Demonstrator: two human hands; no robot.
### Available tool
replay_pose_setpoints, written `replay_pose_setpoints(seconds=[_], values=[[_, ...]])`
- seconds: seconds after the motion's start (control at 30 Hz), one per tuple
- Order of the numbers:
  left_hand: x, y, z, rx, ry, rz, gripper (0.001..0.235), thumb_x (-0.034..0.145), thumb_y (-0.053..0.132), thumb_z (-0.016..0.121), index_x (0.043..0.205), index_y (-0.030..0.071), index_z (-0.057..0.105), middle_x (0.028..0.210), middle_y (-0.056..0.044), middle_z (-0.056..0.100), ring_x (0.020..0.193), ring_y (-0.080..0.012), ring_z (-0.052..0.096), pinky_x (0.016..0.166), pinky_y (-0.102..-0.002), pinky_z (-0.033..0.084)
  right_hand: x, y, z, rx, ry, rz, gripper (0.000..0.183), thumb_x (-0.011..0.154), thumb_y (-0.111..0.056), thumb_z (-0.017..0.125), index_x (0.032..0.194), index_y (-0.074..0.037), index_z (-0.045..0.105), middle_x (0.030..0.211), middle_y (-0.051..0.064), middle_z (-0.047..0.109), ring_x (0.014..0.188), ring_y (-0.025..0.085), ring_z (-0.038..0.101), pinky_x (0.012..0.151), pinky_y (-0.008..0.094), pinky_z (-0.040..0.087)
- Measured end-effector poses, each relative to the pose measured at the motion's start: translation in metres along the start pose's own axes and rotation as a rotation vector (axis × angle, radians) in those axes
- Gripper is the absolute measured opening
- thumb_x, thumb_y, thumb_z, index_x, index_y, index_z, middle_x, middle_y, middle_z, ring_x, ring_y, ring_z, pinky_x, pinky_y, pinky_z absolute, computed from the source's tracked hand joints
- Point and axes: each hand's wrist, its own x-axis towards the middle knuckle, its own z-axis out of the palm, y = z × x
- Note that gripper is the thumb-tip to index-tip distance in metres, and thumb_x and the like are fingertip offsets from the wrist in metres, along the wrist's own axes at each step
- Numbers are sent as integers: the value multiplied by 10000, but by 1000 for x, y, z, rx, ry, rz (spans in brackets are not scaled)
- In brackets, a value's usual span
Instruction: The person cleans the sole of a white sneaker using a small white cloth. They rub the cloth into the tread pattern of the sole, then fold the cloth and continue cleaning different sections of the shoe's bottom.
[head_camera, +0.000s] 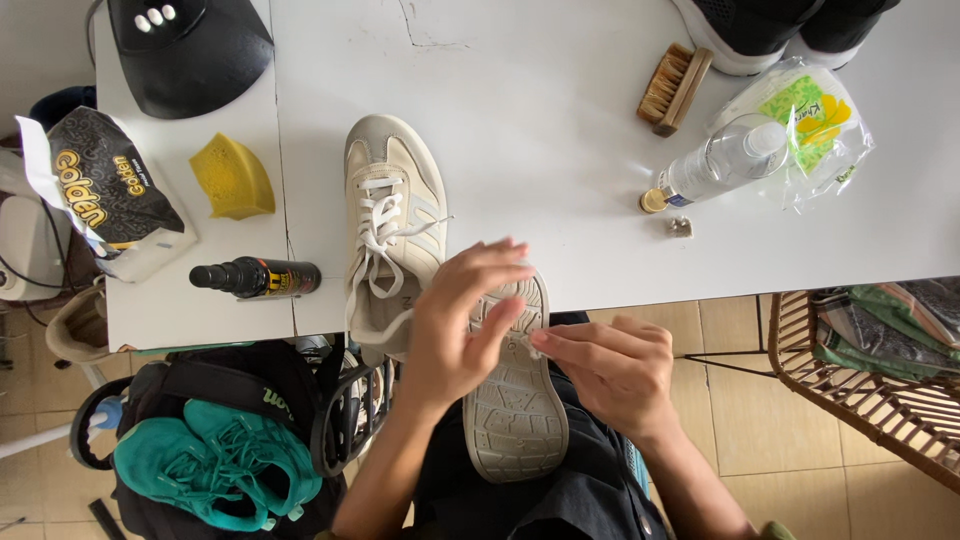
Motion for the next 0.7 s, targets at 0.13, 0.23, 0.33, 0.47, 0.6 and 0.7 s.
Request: replay_pose_setpoints(seconds=[0.13, 0.23, 0.33, 0.47, 0.6, 0.7], values=[[13, 3, 15, 215, -119, -24, 237, 1155, 177, 563, 1245, 67, 753, 1401, -134, 761, 1414, -347, 696, 1263, -552, 504, -19, -7, -16, -108, -158, 2, 249, 1027, -26, 790, 1210, -186, 843, 995, -46, 831, 638, 73, 655, 526, 224, 484], [13, -2, 19, 127, -59, -45, 170, 1117, 118, 640, 1193, 84, 788, 1324, -143, 789, 1350, -316, 749, 1257, -493, 528, -25, -11, -22, -316, -181, 3, 542, 956, 209, 673, 1270, -204, 830, 943, -54, 738, 573, 108, 493, 483, 237, 410], [10, -11, 16, 63, -128, -59, 250, 1113, 190, 634, 1282, 50, 755, 1443, -193, 755, 1435, -345, 704, 1341, -568, 465, -26, -8, -24, -287, -191, -21, 364, 995, 87, 780, 1251, -167, 826, 943, -38, 763, 570, 81, 563, 482, 227, 485], [16, -4, 13, 33, -170, -135, 505, 1180, 369, 364, 1389, 61, 706, 1462, -150, 733, 1488, -344, 636, 1347, -553, 376, -17, -11, -25, -348, -192, -108, 182, 1022, 30, 792, 1146, -103, 808, 944, -22, 806, 541, 64, 543, 475, 249, 419], [18, 1, 22, 46, -127, -135, 594, 1190, 397, 273, 1319, 42, 730, 1324, -140, 791, 1302, -318, 735, 1258, -516, 455, -18, -6, -29, -517, -271, -289, 146, 1063, 12, 738, 1174, -60, 800, 986, 26, 809, 514, 42, 465, 442, 233, 341], [21, 1, 27, 57, -110, -144, 599, 1200, 396, 267, 1337, 19, 712, 1295, -162, 764, 1238, -328, 725, 1084, -438, 534, -12, 3, -27, -623, -229, -410, 113, 1096, -68, 752, 1185, -69, 821, 974, 27, 776, 550, 75, 421, 491, 245, 316]])
